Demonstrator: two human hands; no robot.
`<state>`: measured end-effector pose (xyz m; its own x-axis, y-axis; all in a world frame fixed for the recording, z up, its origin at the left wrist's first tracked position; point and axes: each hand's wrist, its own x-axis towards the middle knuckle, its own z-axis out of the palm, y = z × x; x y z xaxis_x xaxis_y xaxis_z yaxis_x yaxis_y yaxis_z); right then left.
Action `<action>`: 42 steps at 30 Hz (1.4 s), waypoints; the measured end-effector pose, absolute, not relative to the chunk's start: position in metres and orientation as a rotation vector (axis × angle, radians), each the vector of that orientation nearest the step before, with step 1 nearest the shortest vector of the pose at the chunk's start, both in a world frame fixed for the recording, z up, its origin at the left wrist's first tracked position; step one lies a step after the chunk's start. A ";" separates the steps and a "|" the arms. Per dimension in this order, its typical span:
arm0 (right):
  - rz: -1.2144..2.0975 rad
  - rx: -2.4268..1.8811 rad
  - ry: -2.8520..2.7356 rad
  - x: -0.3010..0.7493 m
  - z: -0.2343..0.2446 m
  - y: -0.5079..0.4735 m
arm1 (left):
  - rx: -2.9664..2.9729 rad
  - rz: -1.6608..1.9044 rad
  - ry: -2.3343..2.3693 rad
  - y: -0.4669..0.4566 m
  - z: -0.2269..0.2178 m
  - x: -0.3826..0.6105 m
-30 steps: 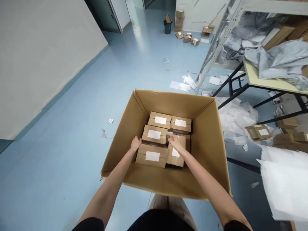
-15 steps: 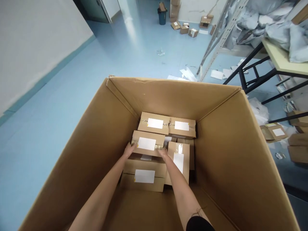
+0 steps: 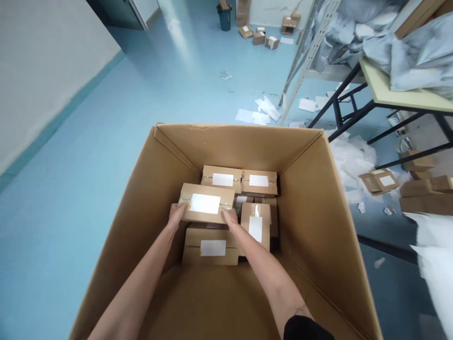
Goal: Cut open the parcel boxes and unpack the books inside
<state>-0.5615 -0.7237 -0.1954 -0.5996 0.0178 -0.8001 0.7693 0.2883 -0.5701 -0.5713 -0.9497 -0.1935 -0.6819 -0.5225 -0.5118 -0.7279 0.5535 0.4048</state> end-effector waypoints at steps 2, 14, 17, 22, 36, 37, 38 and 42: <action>-1.451 0.715 1.845 -0.566 -0.137 -0.716 | -1.008 0.951 2.475 -0.952 -0.133 -0.578; -2.328 0.290 2.315 -0.521 0.202 -0.541 | -0.023 2.025 2.724 -0.806 0.246 -0.537; -2.324 0.386 2.617 -0.471 0.240 -0.489 | 0.132 2.106 2.723 -0.744 0.275 -0.495; -2.101 0.874 2.925 -0.364 0.251 -0.379 | 0.365 2.020 2.498 -0.628 0.267 -0.423; -0.737 1.469 2.587 -0.014 0.219 0.016 | 0.485 1.574 1.722 -0.262 0.136 -0.075; -0.699 1.463 2.546 0.002 0.216 0.035 | 0.486 1.496 1.708 -0.248 0.131 -0.051; -0.688 1.458 2.514 0.016 0.212 0.051 | 0.489 1.414 1.696 -0.237 0.127 -0.030; -0.684 1.458 2.486 0.057 0.195 0.084 | 0.550 1.173 1.623 -0.215 0.113 0.031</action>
<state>0.0570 0.0842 0.1948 -0.5030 0.7786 -0.3752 0.8610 0.4134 -0.2964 0.0307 -0.2153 0.1130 -0.3801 0.8014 -0.4619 -0.1872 0.4224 0.8869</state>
